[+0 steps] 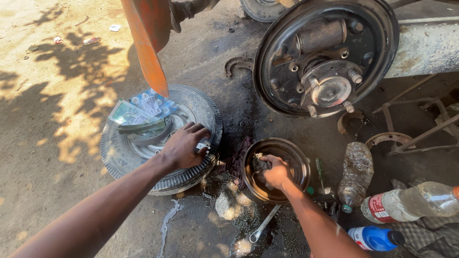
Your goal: The person cleans small mechanical parts by pouring liquid from plastic bottles into a metal bowl and scrubbing the parts with a cloth. The person repeatedly wets the parts and wipes them, handling them one at a time.
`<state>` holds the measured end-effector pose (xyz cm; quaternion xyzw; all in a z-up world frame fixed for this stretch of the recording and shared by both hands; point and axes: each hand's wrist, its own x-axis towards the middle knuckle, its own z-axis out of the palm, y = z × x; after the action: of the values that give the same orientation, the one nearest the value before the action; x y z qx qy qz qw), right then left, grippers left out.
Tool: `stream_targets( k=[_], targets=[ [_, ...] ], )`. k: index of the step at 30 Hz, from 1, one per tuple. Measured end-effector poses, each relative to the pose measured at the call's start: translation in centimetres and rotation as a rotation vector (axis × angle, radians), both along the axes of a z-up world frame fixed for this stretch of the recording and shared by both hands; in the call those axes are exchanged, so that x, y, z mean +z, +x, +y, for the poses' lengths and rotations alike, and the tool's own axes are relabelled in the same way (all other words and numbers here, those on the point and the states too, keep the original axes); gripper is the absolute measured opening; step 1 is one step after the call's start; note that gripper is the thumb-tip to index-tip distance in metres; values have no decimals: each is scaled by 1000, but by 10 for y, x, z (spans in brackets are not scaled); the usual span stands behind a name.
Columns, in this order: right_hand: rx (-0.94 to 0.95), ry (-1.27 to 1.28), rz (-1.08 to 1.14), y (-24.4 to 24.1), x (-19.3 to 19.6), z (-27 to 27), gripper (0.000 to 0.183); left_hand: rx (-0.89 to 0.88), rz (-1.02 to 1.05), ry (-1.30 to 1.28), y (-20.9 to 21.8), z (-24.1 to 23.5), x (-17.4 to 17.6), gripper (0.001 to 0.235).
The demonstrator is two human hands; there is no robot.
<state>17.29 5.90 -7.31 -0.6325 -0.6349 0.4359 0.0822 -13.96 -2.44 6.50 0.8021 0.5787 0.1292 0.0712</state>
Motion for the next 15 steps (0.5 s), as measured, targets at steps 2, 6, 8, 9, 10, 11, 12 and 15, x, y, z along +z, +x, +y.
stream_targets(
  k=[2,6,8,9,10,11,12,15],
  targets=[
    [-209,-53,257,-2,-1,5,55,-29,-107,40,22,5,-13,38],
    [-276,-36,373,-18,-14,3,55,309,-327,-465,93,17,-57,42],
    [-181,-2,401,-19,-26,-3,55,342,-228,-678,127,25,-85,28],
    [-129,6,406,-16,-31,-5,56,396,-286,-642,137,27,-99,25],
    [32,-42,272,-9,-33,-4,56,450,-342,-605,144,30,-110,22],
    [209,-91,116,0,-34,-2,56,503,-399,-567,148,32,-121,20],
    [390,-139,-40,8,-31,6,56,546,-474,-586,148,35,-128,21],
    [678,-181,-391,33,-19,33,57,625,-614,-618,148,43,-146,27]
  ],
)
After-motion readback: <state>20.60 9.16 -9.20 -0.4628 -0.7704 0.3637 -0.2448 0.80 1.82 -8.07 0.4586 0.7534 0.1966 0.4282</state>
